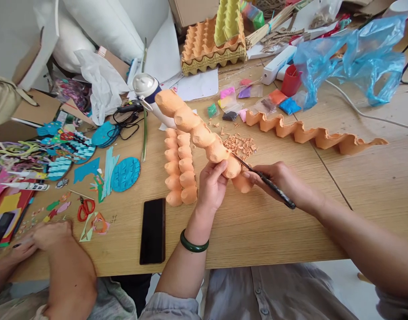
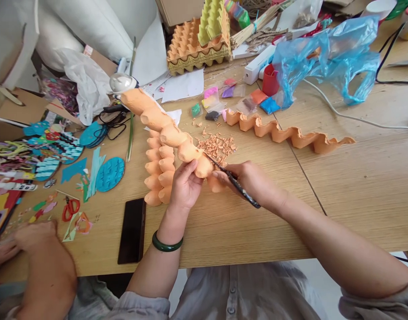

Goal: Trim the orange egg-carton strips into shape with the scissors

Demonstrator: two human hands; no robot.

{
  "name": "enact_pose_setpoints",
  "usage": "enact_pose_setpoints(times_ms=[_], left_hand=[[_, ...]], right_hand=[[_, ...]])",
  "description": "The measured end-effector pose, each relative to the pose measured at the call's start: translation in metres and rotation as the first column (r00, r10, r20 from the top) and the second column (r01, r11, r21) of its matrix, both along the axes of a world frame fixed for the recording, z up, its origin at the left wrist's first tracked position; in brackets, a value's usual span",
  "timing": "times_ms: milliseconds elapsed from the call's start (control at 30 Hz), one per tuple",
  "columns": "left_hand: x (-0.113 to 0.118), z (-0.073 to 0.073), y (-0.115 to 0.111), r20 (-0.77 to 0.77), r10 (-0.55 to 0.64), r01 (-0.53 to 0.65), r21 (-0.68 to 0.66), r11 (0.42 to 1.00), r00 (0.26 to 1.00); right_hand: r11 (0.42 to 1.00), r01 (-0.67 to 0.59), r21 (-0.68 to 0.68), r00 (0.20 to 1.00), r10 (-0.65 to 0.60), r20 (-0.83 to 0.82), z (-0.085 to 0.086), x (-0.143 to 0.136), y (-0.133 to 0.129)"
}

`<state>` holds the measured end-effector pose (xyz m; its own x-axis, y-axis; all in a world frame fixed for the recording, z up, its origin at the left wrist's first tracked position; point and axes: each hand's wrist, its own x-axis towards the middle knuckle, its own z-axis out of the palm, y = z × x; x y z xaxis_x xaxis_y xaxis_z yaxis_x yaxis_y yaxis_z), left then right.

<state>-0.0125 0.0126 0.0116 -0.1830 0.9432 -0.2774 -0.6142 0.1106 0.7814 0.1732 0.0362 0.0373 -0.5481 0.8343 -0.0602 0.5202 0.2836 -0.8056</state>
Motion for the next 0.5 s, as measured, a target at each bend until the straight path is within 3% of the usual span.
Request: enact_pose_setpoints(times_ms=[100, 200, 267, 333, 500], left_hand=[[-0.01, 0.001, 0.002, 0.062, -0.059, 0.062, -0.045, 0.997, 0.996], [-0.015, 0.001, 0.002, 0.102, -0.066, 0.075, -0.09, 0.993, 0.993], [-0.016, 0.001, 0.002, 0.089, -0.052, 0.062, -0.121, 0.991, 0.995], [-0.015, 0.001, 0.002, 0.067, -0.034, 0.043, -0.137, 0.99, 0.997], [-0.012, 0.001, 0.003, 0.036, 0.033, -0.03, -0.082, 0.996, 0.999]], right_hand=[[0.94, -0.08, -0.331, 0.973, 0.002, -0.23, 0.003, 0.003, 0.004], [0.784, -0.17, -0.597, 0.93, -0.074, -0.361, 0.006, 0.004, 0.007], [0.712, -0.214, -0.669, 0.919, -0.085, -0.385, 0.007, 0.005, 0.008], [0.721, -0.221, -0.657, 0.923, -0.062, -0.379, 0.006, 0.006, 0.01], [0.854, -0.174, -0.491, 0.955, 0.025, -0.295, -0.001, 0.004, 0.012]])
